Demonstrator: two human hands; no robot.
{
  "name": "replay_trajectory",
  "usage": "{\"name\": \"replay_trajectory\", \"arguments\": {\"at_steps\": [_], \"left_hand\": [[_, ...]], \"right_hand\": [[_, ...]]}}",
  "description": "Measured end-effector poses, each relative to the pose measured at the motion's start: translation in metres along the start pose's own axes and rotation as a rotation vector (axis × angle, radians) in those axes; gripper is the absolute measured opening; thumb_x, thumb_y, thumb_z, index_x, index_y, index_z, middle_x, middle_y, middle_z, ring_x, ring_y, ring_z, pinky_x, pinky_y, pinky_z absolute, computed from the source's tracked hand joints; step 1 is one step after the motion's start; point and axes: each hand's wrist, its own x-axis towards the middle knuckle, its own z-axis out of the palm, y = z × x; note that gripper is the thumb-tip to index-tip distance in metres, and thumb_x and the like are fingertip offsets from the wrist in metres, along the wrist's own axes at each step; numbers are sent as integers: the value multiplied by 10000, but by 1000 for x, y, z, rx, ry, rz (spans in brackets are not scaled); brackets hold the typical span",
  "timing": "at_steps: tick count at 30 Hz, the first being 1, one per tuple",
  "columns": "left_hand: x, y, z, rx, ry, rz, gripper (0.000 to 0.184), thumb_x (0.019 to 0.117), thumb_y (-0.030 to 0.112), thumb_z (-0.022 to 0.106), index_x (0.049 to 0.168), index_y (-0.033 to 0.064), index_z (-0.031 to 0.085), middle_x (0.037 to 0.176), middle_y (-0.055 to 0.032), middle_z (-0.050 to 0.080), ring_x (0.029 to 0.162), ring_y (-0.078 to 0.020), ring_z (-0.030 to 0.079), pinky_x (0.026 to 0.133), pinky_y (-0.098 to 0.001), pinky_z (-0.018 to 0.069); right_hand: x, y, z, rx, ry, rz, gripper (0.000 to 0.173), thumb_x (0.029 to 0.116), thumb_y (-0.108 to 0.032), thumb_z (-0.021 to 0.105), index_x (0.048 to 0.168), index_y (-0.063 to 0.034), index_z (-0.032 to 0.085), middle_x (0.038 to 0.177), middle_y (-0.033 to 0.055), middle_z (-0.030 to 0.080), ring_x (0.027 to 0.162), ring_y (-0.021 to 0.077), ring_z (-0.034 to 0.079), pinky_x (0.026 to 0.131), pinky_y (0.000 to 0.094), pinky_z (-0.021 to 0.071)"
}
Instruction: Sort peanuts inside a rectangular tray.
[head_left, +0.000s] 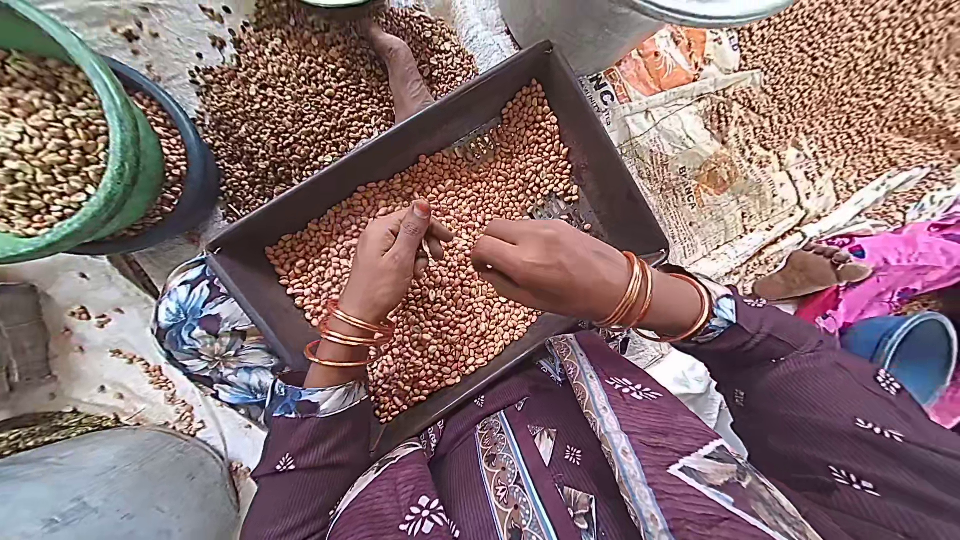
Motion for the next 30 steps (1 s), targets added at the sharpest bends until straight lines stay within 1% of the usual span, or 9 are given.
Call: {"name": "replay_trajectory", "arguments": {"at_steps": [2,5,7,9,13,18,21,25,30], "left_hand": [[1,6,10,-90,-109,-48,546,1125,455,249,846,195,641,612,107,559,454,15,432,413,-133,344],[8,-1,12,-206,-215,-19,445,1132,295,325,900,120,662,643,80,566,459,15,414,415,-129,333],[9,-4,9,-193,-171,-1,357,1116,222,391,868,127,629,626,86,553,451,22,407,419,-123,332],[11,-6,5,-161,-78,8,366,1114,234,410,824,147,615,604,97,519,458,20,406,430,-125,331],[22,-5,-1,-199,0,45,372,1113,234,414,807,163,612,559,117,460,446,16,385,428,-134,319],[42,6,0,-62,-29,84,218,1088,169,481,1066,88,682,602,98,497,466,13,408,446,-134,343],[59,8,7,190,-60,114,213,1082,239,512,1143,125,681,645,72,542,512,-26,468,510,-196,400],[70,7,17,314,-48,94,228,1086,269,507,1147,138,683,641,55,550,533,-56,495,556,-251,431],[70,1,8,104,34,35,222,1085,216,496,1109,112,690,639,81,535,519,-22,462,514,-194,391]], "right_hand": [[15,-2,-8,1,119,-44,151,1011,-126,610,1045,-20,711,864,110,649,756,226,659,627,329,543],[22,30,-30,-169,116,143,153,989,-77,615,1098,-22,708,954,172,682,799,310,700,660,424,573],[19,61,-41,-262,24,374,172,1013,-73,577,1113,-10,701,1019,218,686,888,398,706,740,532,563],[13,90,-43,-225,-83,455,172,1009,-77,581,1079,-8,722,1018,214,703,953,411,699,814,577,535],[7,117,-14,-98,-223,315,132,976,-85,635,996,-11,743,997,181,710,937,356,705,834,528,555],[20,107,-5,-242,-347,472,135,988,-38,608,1065,29,697,1081,223,677,999,408,685,853,545,547],[23,106,-5,-276,-386,471,128,968,0,617,1074,37,678,1076,226,682,1022,411,682,877,546,540],[22,105,-9,-240,-336,459,186,983,-57,587,1140,-1,669,1102,225,649,952,406,684,784,543,551],[17,112,9,-135,-175,227,136,973,-77,615,1001,31,693,981,225,660,871,384,692,748,503,568]]}}
